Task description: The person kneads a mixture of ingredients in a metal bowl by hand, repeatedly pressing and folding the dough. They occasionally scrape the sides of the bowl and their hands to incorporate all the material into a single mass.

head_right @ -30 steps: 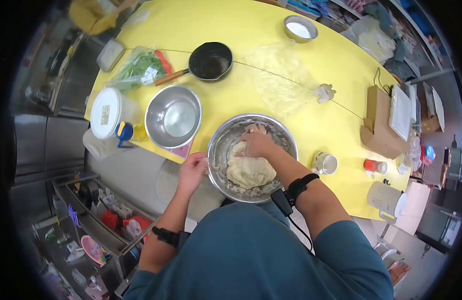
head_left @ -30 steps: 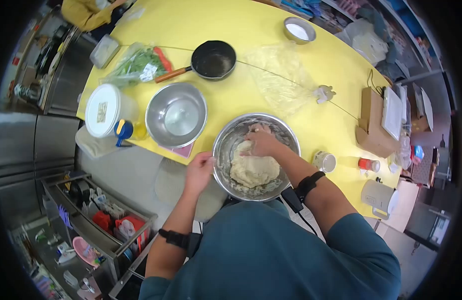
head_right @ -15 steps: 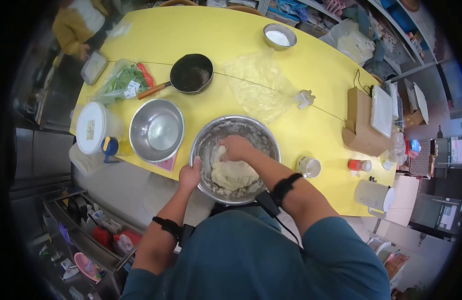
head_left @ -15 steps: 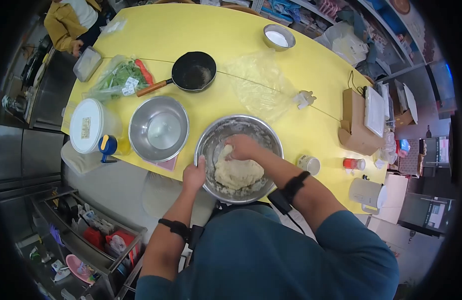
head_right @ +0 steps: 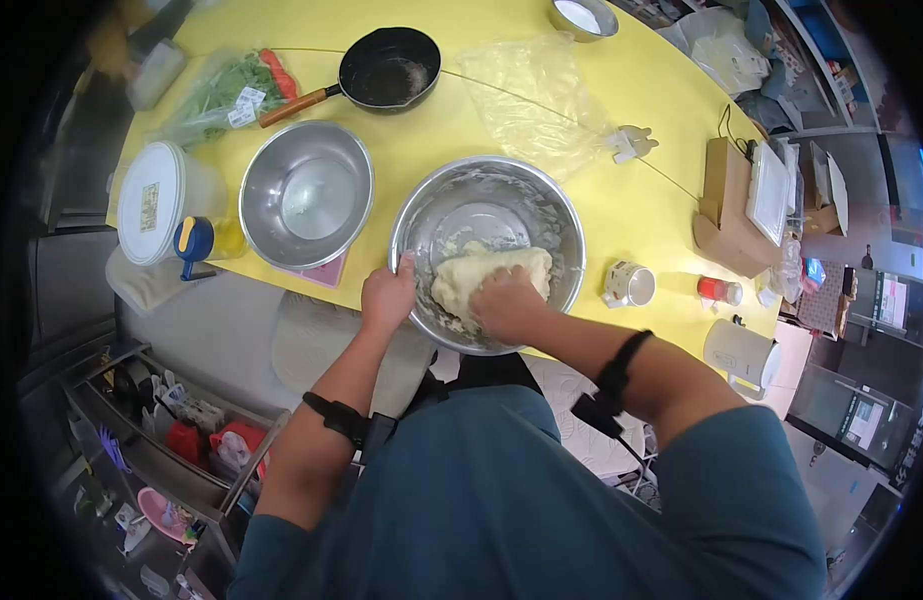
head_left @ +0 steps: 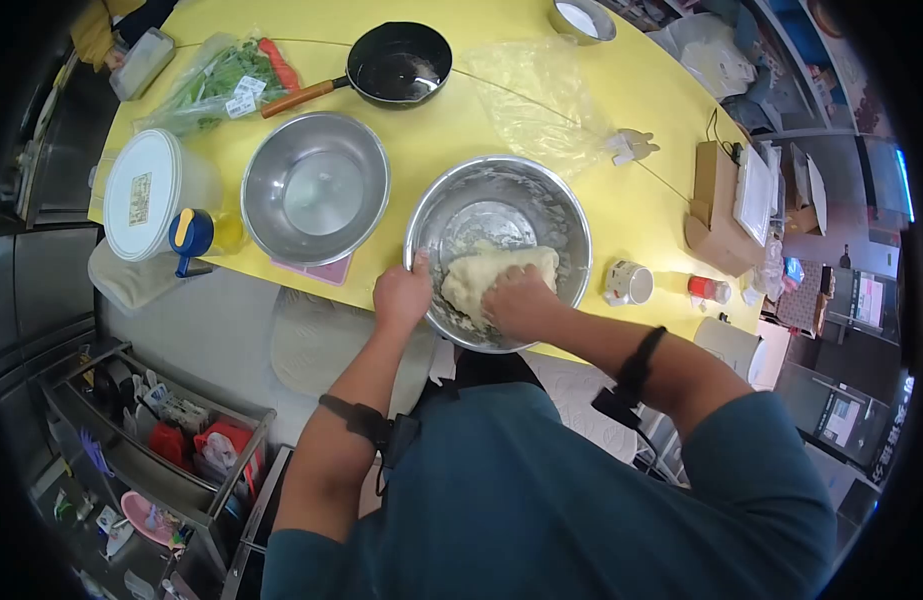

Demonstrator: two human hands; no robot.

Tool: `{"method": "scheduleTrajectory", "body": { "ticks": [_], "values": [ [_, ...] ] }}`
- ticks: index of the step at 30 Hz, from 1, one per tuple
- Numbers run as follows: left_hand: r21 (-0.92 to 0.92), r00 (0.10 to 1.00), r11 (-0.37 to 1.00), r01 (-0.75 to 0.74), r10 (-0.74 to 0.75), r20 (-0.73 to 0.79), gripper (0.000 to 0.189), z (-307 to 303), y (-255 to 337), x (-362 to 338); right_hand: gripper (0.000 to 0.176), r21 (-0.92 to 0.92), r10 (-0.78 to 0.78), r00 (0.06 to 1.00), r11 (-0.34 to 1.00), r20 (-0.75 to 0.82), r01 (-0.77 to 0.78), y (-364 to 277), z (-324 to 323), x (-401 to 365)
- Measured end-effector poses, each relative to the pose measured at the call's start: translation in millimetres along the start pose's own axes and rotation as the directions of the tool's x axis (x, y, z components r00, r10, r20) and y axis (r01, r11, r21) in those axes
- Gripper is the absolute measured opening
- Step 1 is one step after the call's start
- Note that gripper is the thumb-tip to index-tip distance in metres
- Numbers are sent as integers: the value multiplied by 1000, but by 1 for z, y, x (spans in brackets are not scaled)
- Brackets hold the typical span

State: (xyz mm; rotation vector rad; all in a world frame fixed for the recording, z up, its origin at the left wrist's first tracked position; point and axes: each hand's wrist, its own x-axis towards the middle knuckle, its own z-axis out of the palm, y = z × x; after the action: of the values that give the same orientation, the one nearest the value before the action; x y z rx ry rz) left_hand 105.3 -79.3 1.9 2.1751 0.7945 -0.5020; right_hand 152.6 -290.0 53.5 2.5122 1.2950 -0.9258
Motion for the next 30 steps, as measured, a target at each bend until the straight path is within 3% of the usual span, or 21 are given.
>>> {"method": "scheduleTrajectory", "body": {
  "ticks": [2,5,8,11,13,16,19,22,25,26,29,30],
  "values": [
    [13,1000,1000,-10,10,-2,71,0,3,-1,38,5,27,997,1000,-74,-26,3,9,32],
    [57,997,996,-71,69,33,70,0,-3,3,34,10,82,985,997,-152,-81,13,20,63],
    [83,995,993,-84,79,66,69,-1,-8,7,37,168,80,962,978,261,-127,21,-21,70],
    [88,993,989,-120,117,34,68,-2,-9,5,41,380,-117,990,914,-82,139,43,-15,31],
    [47,994,994,-95,92,65,67,-1,-5,3,50,330,242,961,925,-135,-187,28,-71,-10],
    [48,995,995,-93,91,41,66,-5,-6,2,57,765,470,874,607,-124,-218,71,-25,1],
    [42,994,993,-107,106,29,64,-2,-6,2,71,533,630,774,636,58,-558,84,19,20],
    [-30,1000,999,-25,25,19,61,1,-2,-1,80,577,608,740,508,286,-640,97,44,50],
    [-49,999,999,-23,25,33,60,-8,-1,-3,81,798,558,650,-36,516,-602,61,7,18],
    [-42,998,999,-26,28,50,59,-10,-2,-2,75,867,482,728,-164,487,-471,51,-5,3],
    [-4,993,999,-48,48,108,58,-8,-9,-5,70,903,748,643,147,165,-403,-29,-41,-23],
    [10,991,998,-64,63,121,59,0,-13,-7,65,792,691,712,361,127,-492,-42,-44,-22]
  ]
}}
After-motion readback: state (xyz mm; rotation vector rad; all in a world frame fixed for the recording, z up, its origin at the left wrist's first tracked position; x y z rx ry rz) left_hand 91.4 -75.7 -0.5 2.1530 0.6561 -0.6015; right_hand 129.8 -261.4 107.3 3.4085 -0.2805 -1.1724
